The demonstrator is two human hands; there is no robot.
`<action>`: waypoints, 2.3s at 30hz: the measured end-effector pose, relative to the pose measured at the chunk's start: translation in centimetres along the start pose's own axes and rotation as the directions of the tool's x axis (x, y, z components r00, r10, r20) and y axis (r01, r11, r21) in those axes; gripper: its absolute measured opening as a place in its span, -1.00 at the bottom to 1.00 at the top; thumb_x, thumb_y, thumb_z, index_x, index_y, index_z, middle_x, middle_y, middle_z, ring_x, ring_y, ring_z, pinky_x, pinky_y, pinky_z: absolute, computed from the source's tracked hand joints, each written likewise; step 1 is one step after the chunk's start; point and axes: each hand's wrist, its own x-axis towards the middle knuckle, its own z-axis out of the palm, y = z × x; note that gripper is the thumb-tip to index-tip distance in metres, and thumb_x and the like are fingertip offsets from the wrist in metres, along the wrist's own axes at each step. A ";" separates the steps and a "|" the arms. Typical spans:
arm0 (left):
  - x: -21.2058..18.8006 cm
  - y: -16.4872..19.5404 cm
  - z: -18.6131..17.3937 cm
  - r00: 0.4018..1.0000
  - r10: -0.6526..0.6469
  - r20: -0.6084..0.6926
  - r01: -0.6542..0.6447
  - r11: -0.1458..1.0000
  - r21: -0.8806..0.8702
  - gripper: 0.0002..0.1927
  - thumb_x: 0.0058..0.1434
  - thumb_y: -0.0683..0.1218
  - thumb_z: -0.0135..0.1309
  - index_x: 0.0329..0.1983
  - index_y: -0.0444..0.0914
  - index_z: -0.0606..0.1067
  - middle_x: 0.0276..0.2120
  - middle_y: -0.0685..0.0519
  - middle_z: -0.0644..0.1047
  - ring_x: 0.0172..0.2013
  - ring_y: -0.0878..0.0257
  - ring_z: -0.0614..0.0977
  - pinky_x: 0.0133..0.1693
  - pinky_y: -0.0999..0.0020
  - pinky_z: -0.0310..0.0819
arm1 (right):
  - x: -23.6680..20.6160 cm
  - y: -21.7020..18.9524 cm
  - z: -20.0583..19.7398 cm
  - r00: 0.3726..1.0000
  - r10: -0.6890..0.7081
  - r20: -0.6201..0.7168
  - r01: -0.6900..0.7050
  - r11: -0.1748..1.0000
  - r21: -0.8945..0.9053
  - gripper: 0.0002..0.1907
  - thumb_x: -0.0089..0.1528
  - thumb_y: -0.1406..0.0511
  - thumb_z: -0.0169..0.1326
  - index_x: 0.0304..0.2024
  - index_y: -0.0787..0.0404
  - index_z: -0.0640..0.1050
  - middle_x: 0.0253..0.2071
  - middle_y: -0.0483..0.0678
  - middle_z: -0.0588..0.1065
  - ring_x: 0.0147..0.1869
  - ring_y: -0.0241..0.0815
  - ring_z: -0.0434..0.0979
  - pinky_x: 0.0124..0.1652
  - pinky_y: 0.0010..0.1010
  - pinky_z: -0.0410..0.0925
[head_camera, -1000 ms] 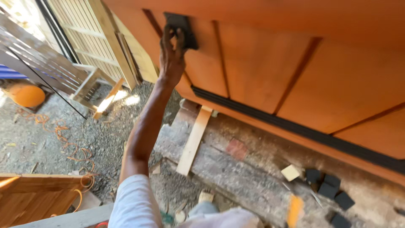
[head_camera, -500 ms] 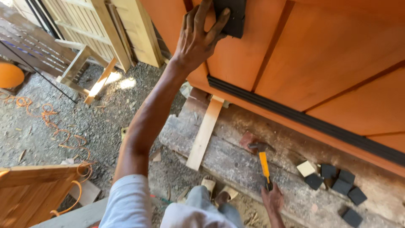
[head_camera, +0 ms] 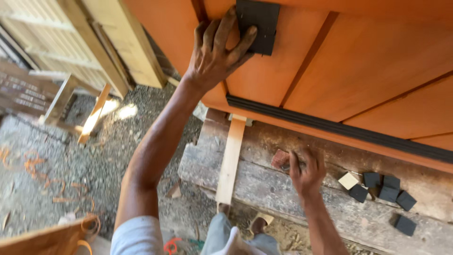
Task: The person hammers nails to attach a black metal strip along the edge of an orange wooden door. They then place and hammer small black rectangular blocks onto the door surface near the strip.
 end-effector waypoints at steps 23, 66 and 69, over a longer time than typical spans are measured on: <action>0.2 -0.6 3.5 0.959 0.068 -0.277 -0.074 0.997 -0.011 -0.27 0.35 0.35 0.01 0.58 0.17 0.25 0.41 0.03 0.31 0.16 0.14 0.38 0.17 0.17 0.24 | 23.6 -7.2 9.5 0.853 -0.405 -0.328 0.330 0.907 -0.261 -0.27 0.32 0.28 0.50 0.40 0.12 0.34 -0.16 -0.08 0.48 -0.18 -0.20 0.52 -0.29 -0.37 0.41; -1.1 0.7 3.6 0.951 -0.019 -0.309 -0.025 0.990 -0.137 -0.57 0.41 0.22 0.01 0.19 0.01 0.66 0.40 0.21 0.42 0.46 0.20 0.21 0.56 0.07 -0.34 | 23.9 -5.7 8.0 0.817 -0.532 -0.222 0.458 0.833 -0.311 -0.31 0.41 0.18 0.42 0.43 0.28 0.37 -0.20 -0.03 0.57 -0.31 -0.27 0.53 -0.43 -0.55 0.39; -1.0 0.6 3.5 0.956 -0.020 -0.292 -0.026 0.988 -0.155 -0.58 0.40 0.22 0.04 0.18 0.01 0.67 0.40 0.22 0.42 0.46 0.22 0.23 0.56 0.10 -0.32 | 23.8 -5.8 7.9 0.826 -0.528 -0.197 0.455 0.831 -0.319 -0.33 0.45 0.21 0.41 0.45 0.29 0.37 -0.17 -0.08 0.57 -0.29 -0.29 0.56 -0.42 -0.57 0.39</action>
